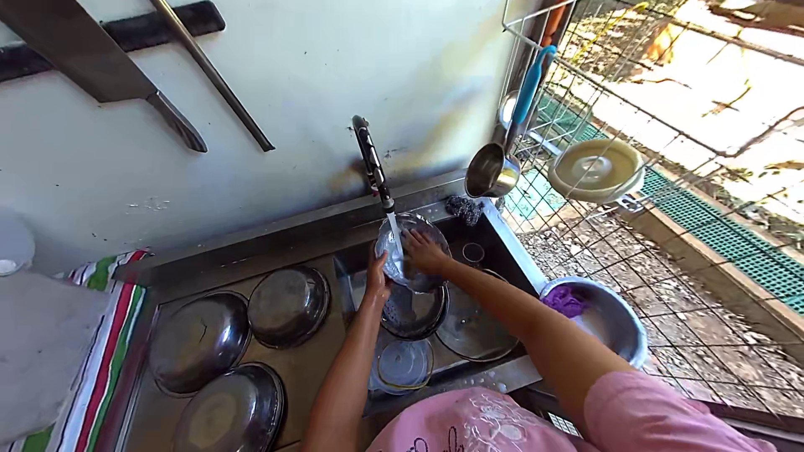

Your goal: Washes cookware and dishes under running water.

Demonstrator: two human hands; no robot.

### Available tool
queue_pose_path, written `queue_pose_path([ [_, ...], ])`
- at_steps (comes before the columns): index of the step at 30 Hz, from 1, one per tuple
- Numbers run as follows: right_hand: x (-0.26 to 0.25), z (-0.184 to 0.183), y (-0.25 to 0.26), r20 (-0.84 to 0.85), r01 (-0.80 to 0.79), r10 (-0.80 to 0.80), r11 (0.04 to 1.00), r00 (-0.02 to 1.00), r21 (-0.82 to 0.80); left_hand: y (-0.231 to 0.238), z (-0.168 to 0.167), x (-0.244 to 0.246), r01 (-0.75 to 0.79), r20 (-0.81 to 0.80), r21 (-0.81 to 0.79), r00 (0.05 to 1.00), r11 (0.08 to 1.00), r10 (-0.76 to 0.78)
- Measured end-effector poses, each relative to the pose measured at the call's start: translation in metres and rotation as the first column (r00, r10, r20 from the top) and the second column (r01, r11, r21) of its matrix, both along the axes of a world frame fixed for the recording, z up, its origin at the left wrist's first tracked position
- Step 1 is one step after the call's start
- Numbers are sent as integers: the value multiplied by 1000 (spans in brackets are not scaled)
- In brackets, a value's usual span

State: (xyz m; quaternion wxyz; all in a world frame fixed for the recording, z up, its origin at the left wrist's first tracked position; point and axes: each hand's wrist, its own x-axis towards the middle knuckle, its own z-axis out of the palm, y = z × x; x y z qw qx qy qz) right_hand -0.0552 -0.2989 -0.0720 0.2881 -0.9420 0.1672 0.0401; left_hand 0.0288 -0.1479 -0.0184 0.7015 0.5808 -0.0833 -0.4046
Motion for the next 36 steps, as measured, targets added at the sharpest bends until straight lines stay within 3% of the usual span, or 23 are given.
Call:
queue_pose_path([
  [1, 9, 7, 9, 71, 67, -86, 969, 994, 240, -12, 8, -1, 23, 55, -2, 998, 1000, -23],
  [3, 3, 43, 39, 83, 130, -272, 680, 959, 721, -30, 17, 3, 19, 177, 29, 984, 999, -24],
  [4, -2, 57, 47, 56, 134, -316, 547, 947, 826, -36, 23, 7, 14, 225, 71, 974, 997, -30],
  [5, -9, 67, 49, 75, 88, -295, 505, 953, 859, -42, 30, 10, 19, 268, 125, 962, 992, -52],
  [7, -19, 78, 46, 201, 0, -236, 648, 951, 761, -54, 47, 15, 63, 341, 256, 928, 965, -151],
  [8, -23, 80, 47, 273, 18, -284, 723, 919, 690, -60, 55, 15, 95, 378, 297, 902, 950, -208],
  [9, -26, 80, 49, 332, 64, -391, 724, 858, 687, -66, 60, 15, 126, 416, 305, 874, 944, -252],
  [12, -34, 84, 47, 333, 62, -740, 450, 584, 891, -84, 56, 24, 112, 616, 191, 760, 975, -207],
  [14, -38, 96, 42, 249, 14, -871, 281, 424, 960, -83, 44, 37, 76, 717, 159, 677, 984, -168],
  [15, -40, 100, 39, 213, 13, -907, 234, 362, 972, -73, 37, 41, 77, 707, 176, 684, 981, -181],
  [16, -43, 100, 36, 186, 27, -935, 204, 303, 979, -63, 27, 45, 99, 625, 199, 754, 975, -204],
  [19, -43, 88, 26, 49, 100, -990, 63, 130, 993, -38, 14, 55, 193, 204, 231, 949, 953, -242],
  [20, -40, 80, 24, 17, 151, -995, 31, 97, 988, -32, 16, 57, 212, 105, 231, 965, 950, -241],
  [22, -34, 58, 26, -32, 291, -997, -10, 70, 957, -22, 11, 64, 175, 89, 177, 977, 969, -193],
  [24, -28, 32, 40, -52, 492, -985, 37, 166, 870, -6, 11, 70, 106, 190, 132, 973, 986, -130],
  [25, -27, 18, 51, -46, 597, -954, 148, 298, 788, 8, 16, 73, 85, 243, 141, 963, 986, -118],
  [27, -27, -5, 76, -85, 629, -736, 506, 672, 590, 43, 32, 85, 46, 352, 219, 928, 975, -123],
  [28, -29, -16, 88, -133, 523, -534, 694, 835, 495, 64, 38, 93, 12, 407, 263, 905, 965, -122],
  [29, -33, -23, 98, -218, 366, -301, 845, 928, 389, 88, 42, 101, -33, 452, 298, 885, 954, -110],
  [30, -38, -29, 109, -342, 180, -81, 946, 936, 269, 115, 44, 111, -87, 487, 326, 869, 941, -89],
  [32, -46, -36, 128, -593, -139, 170, 985, 787, 98, 181, 48, 130, -204, 513, 373, 858, 905, -18],
  [34, -50, -34, 133, -694, -280, 237, 958, 680, 53, 258, 45, 148, -326, 483, 413, 870, 850, 99],
  [36, -49, -25, 125, -684, -358, 289, 933, 670, 43, 333, 45, 150, -428, 434, 422, 869, 800, 236],
])
